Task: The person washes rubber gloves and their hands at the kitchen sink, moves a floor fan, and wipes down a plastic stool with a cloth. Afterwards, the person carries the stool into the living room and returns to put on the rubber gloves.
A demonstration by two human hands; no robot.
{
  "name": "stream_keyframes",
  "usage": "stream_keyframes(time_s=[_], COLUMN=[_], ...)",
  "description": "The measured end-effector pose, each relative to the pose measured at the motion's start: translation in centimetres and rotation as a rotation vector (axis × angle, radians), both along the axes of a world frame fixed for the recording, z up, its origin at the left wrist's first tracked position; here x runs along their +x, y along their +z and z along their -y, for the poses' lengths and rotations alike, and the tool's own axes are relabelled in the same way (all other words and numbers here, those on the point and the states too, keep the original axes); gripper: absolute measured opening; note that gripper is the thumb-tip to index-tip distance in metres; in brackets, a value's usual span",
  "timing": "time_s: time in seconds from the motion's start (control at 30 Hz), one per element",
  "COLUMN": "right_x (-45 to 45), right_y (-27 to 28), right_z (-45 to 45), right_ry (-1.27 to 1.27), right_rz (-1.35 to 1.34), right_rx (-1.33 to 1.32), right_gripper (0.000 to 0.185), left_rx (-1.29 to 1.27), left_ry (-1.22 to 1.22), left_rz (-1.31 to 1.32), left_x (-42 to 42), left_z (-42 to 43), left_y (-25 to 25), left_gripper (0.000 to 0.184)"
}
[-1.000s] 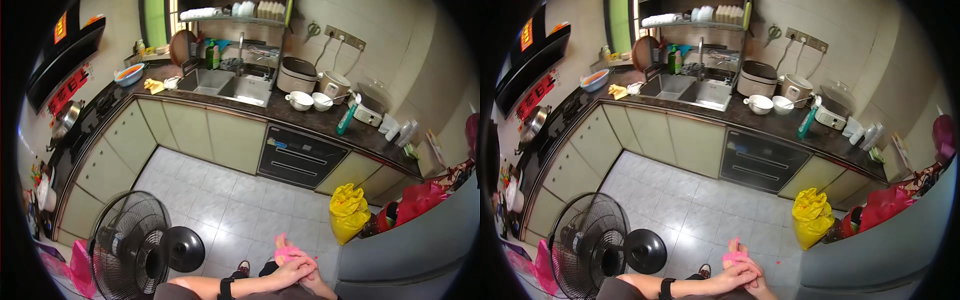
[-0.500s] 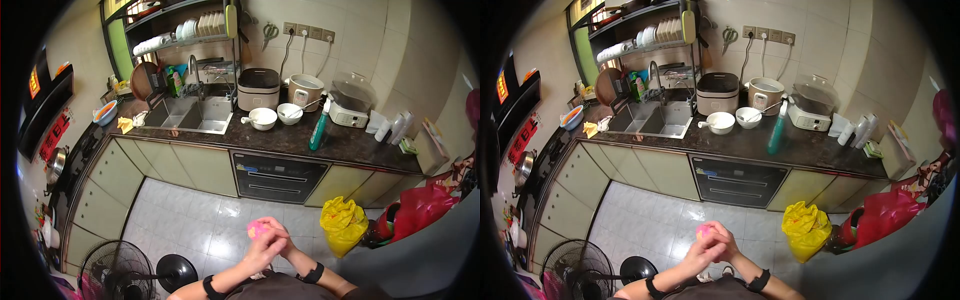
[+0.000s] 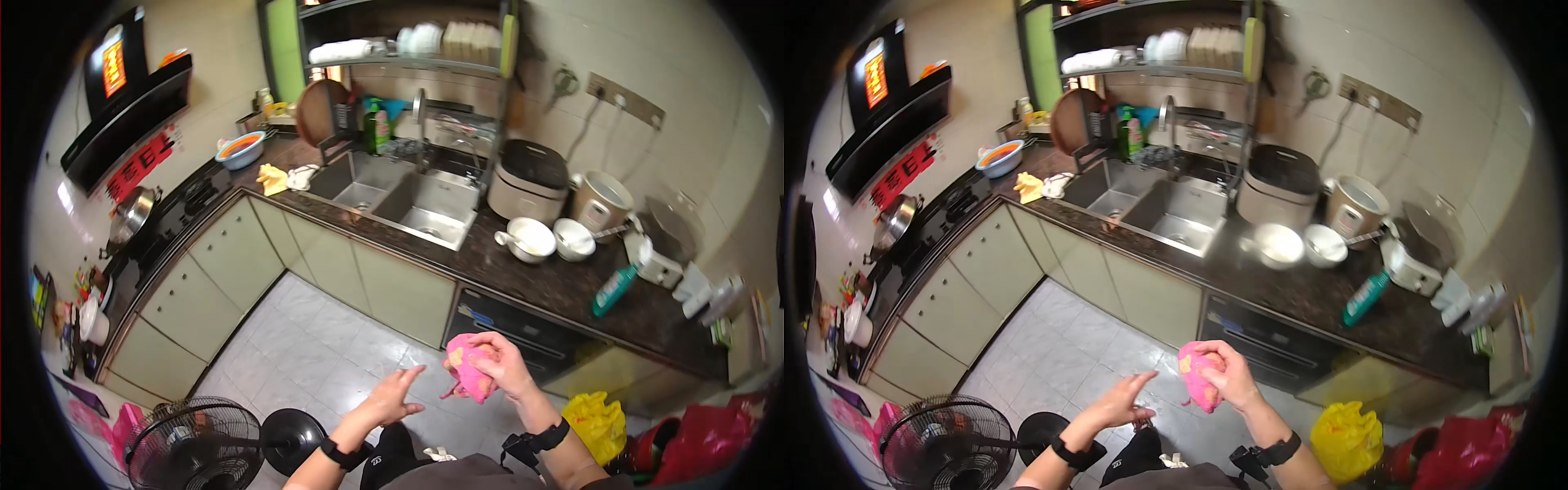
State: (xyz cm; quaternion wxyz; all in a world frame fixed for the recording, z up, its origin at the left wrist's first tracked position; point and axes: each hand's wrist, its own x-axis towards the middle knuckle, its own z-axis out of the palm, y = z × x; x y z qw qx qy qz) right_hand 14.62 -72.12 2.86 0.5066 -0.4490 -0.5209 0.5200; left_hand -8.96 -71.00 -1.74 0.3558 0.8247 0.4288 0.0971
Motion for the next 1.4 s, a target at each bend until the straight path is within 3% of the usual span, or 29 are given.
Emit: stream_keyframes(time_s=[0.1, 0.2, 0.23, 0.27, 0.37, 0.4, 0.47, 0.53, 0.6, 0.63, 0.67, 0.73, 0.77, 0.87, 0.9, 1.0, 1.07, 1.13, 1.17, 1.27, 1.4], right_x=[-3.9, -8.3, -10.0, -11.4, -14.2, -15.0, -16.4, -18.4, -19.7, -20.6, -22.1, -25.4, -27.1, -32.1, -33.6, -37.2, -39.6, -40.6, -40.9, -40.7, -39.3], right_y=[1.5, 2.4, 3.1, 3.7, 4.7, 4.9, 4.5, 3.2, -0.1, -1.3, -2.0, -4.0, -4.3, -5.9, -6.7, -9.5, -10.3, -9.7, -10.2, -7.1, -3.5], right_z=[-5.3, -10.7, -12.4, -14.1, -18.5, -20.0, -23.2, -26.2, -29.5, -30.7, -31.8, -33.7, -34.3, -36.7, -37.5, -40.5, -42.5, -43.4, -44.7, -48.3, -54.1], right_ry=[0.075, 0.136, 0.163, 0.191, 0.177, 0.153, 0.109, 0.121, 0.225, 0.283, 0.336, 0.419, 0.458, 0.609, 0.642, 0.818, 0.924, 1.003, 1.030, 0.952, 0.847], right_rz=[-0.097, -0.150, -0.150, -0.148, -0.104, -0.066, -0.002, 0.122, 0.213, 0.257, 0.295, 0.286, 0.306, 0.339, 0.354, 0.433, 0.360, 0.344, 0.261, 0.332, 0.104], right_rx=[-0.007, -0.054, -0.039, -0.024, -0.015, -0.009, 0.032, 0.013, 0.017, -0.013, -0.040, -0.058, -0.059, -0.007, 0.046, 0.120, 0.052, 0.077, 0.076, 0.123, 0.007], right_gripper=[0.028, 0.028, 0.029, 0.029, 0.029, 0.029, 0.029, 0.028, 0.028, 0.028, 0.028, 0.025, 0.024, 0.021, 0.020, 0.018, 0.017, 0.016, 0.015, 0.016, 0.015], left_rx=[0.054, 0.115, 0.173, 0.172, -0.065, -0.067, -0.528, -0.500, -0.328, -0.020, -0.005, 0.247, 0.458, 0.420, 0.185, 0.169, 0.185, 0.069, 0.033, 0.086, 0.071], left_ry=[-0.015, -0.006, -0.004, 0.005, 0.194, 0.229, 0.273, 0.427, 0.533, 0.627, 0.639, 0.904, 0.919, 1.079, 1.193, 1.295, 1.338, 1.415, 1.464, 1.438, 1.353], left_rz=[0.147, 0.285, 0.363, 0.359, 0.548, 0.554, 1.036, 1.091, 0.857, 0.629, 0.631, 0.547, 0.401, 0.256, 0.414, 0.462, 0.445, 0.651, 0.590, 0.893, 0.939], left_x=[-1.5, -3.4, -4.3, -5.9, -10.5, -11.9, -14.8, -17.5, -19.1, -20.1, -21.0, -22.4, -23.6, -26.1, -26.4, -27.0, -27.3, -27.0, -26.9, -27.0, -26.5], left_z=[-5.1, -9.8, -11.6, -13.4, -17.9, -18.6, -20.0, -19.4, -19.3, -19.2, -19.1, -18.6, -18.6, -17.6, -17.3, -18.1, -19.1, -20.6, -21.3, -24.9, -31.1], left_y=[-2.8, -2.4, -2.4, -2.3, -1.8, -1.9, -2.0, -0.1, -0.6, -0.5, -0.4, -0.5, -1.2, 0.7, 2.6, 2.4, 2.2, 2.8, 3.4, 4.1, 6.2], left_gripper=[0.076, 0.078, 0.058, 0.058, 0.019, 0.019, 0.015, 0.013, 0.017, 0.018, 0.018, 0.018, 0.018, 0.018, 0.019, 0.021, 0.021, 0.019, 0.017, 0.012, 0.015])
